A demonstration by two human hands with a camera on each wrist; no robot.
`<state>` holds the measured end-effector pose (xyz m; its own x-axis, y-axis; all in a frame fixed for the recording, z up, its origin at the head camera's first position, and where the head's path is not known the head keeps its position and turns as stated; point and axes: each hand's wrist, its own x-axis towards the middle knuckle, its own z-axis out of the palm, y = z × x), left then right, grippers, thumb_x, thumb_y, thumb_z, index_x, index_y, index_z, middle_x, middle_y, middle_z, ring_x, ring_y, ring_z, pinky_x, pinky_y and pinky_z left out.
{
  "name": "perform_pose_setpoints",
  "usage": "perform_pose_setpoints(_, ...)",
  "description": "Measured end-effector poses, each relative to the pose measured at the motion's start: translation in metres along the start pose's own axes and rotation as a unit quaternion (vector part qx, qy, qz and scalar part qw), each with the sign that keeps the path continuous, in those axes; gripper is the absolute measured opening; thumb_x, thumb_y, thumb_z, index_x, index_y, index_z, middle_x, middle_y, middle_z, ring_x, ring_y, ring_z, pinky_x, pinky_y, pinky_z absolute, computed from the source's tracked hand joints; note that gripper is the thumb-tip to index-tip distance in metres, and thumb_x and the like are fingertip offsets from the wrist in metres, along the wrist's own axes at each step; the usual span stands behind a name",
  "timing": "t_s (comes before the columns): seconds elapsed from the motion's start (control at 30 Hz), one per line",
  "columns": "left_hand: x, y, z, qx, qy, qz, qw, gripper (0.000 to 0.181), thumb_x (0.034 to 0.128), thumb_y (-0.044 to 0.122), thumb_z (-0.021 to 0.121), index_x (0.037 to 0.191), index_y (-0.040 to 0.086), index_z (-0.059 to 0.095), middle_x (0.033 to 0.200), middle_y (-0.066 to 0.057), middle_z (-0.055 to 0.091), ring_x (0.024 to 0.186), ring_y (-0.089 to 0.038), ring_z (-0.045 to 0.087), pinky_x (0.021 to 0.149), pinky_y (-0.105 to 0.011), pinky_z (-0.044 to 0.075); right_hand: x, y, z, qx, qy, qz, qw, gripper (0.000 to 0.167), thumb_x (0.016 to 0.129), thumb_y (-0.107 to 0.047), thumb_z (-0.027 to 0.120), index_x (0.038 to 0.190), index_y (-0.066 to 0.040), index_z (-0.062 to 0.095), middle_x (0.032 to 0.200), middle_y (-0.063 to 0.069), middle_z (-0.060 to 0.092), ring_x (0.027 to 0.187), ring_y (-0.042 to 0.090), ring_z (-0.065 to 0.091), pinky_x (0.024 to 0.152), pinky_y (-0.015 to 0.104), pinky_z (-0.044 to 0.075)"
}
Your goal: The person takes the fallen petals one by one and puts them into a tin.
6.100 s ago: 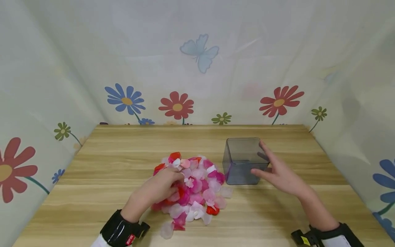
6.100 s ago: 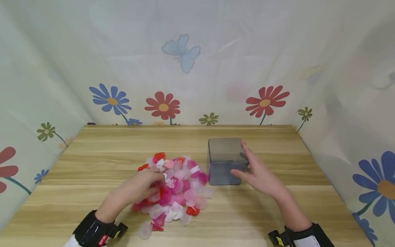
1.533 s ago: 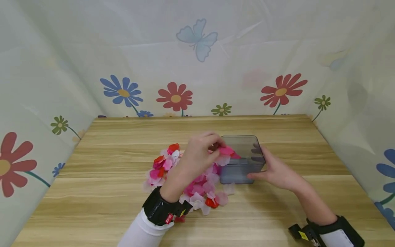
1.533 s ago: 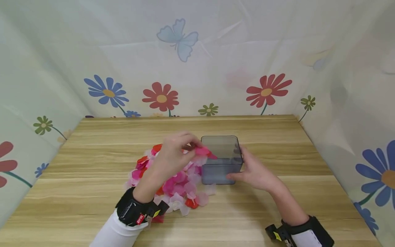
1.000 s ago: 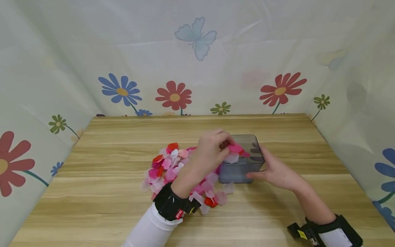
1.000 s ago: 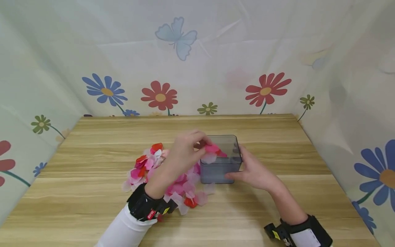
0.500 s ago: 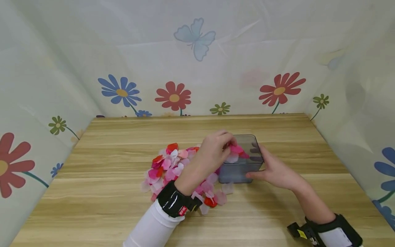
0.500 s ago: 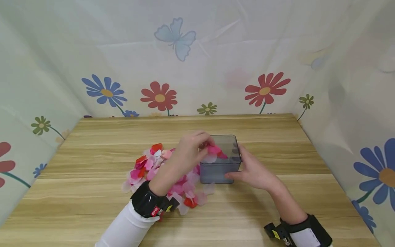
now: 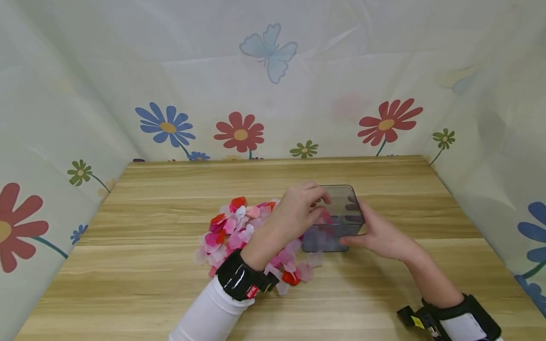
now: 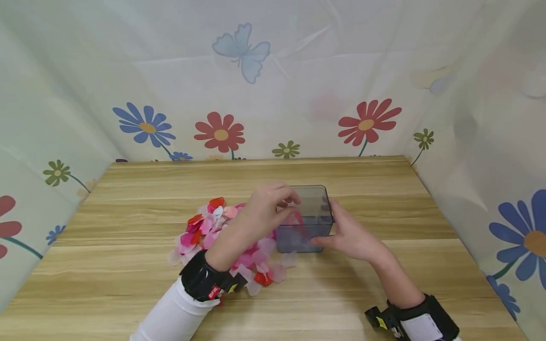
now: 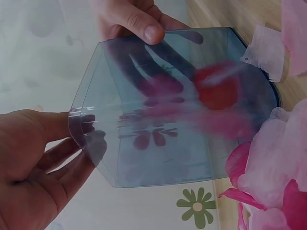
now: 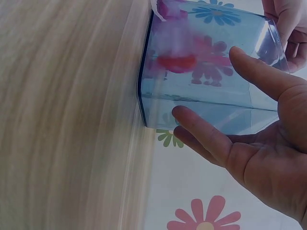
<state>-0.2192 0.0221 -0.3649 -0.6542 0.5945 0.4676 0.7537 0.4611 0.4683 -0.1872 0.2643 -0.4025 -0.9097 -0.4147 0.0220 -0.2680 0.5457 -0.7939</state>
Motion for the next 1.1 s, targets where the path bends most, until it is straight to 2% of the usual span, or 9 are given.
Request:
perform_pose_setpoints(0.2,-0.003,-0.001,-0.003,-0.012,0.002,0.014,0.9998,0.015,0.0906,-0.002,0.076,0.102,0.007,0.073,0.103,-0.003,0.07,0.094,-0.019,0.067,0.085,-0.02,0.053,0.0,0.0,0.0,-0.009,0.0,-0.006,0.9999,0.102,0.085,-0.02,0.087,0.16,-0.007,0.018,0.143,0.019,0.051,0.126,0.032,0.054,0.102,0.054,0.044)
perform_pose_setpoints(0.33,-0.007,0.0,-0.007,-0.029,0.005,0.015,0.9994,0.017,0.09,-0.002,0.077,0.104,0.006,0.073,0.105,-0.004,0.07,0.096,-0.02,0.067,0.086,-0.022,0.053,0.001,0.0,-0.001,-0.012,0.0,-0.008,0.9999,0.102,0.085,-0.02,0.087,0.159,-0.006,0.019,0.14,0.019,0.053,0.123,0.032,0.056,0.102,0.054,0.044)
perform_pose_setpoints(0.5,-0.014,-0.001,-0.016,-0.038,-0.006,0.009,0.9992,0.018,0.0904,0.001,0.078,0.107,0.006,0.072,0.106,-0.005,0.069,0.097,-0.022,0.065,0.086,-0.027,0.054,0.001,0.0,0.0,-0.006,-0.003,-0.009,0.9999,0.103,0.086,-0.019,0.086,0.16,-0.005,0.017,0.141,0.022,0.052,0.124,0.035,0.055,0.102,0.056,0.043)
perform_pose_setpoints(0.67,-0.025,-0.003,-0.029,-0.032,-0.013,-0.017,0.9993,0.018,0.0905,0.004,0.079,0.107,0.007,0.072,0.107,-0.004,0.067,0.097,-0.021,0.064,0.084,-0.029,0.055,0.002,0.001,0.001,-0.013,0.003,-0.006,0.9999,0.104,0.085,-0.019,0.087,0.16,-0.004,0.017,0.143,0.023,0.05,0.127,0.038,0.053,0.105,0.06,0.04)
perform_pose_setpoints(0.9,-0.04,-0.008,-0.046,-0.001,-0.003,-0.054,0.9986,0.022,0.0884,0.007,0.082,0.108,0.011,0.073,0.111,0.0,0.067,0.105,-0.017,0.066,0.089,-0.027,0.055,0.003,-0.001,0.002,-0.019,0.006,0.0,0.9998,0.106,0.083,-0.02,0.088,0.16,-0.003,0.017,0.144,0.024,0.048,0.131,0.042,0.049,0.107,0.064,0.037)
perform_pose_setpoints(1.1,-0.052,-0.01,-0.059,0.024,-0.019,-0.083,0.9961,0.021,0.0889,0.012,0.082,0.108,0.014,0.074,0.11,0.002,0.068,0.104,-0.016,0.067,0.085,-0.026,0.056,0.002,-0.001,0.001,-0.02,0.007,0.004,0.9998,0.106,0.083,-0.021,0.088,0.159,-0.003,0.017,0.145,0.025,0.048,0.132,0.043,0.049,0.108,0.064,0.036)
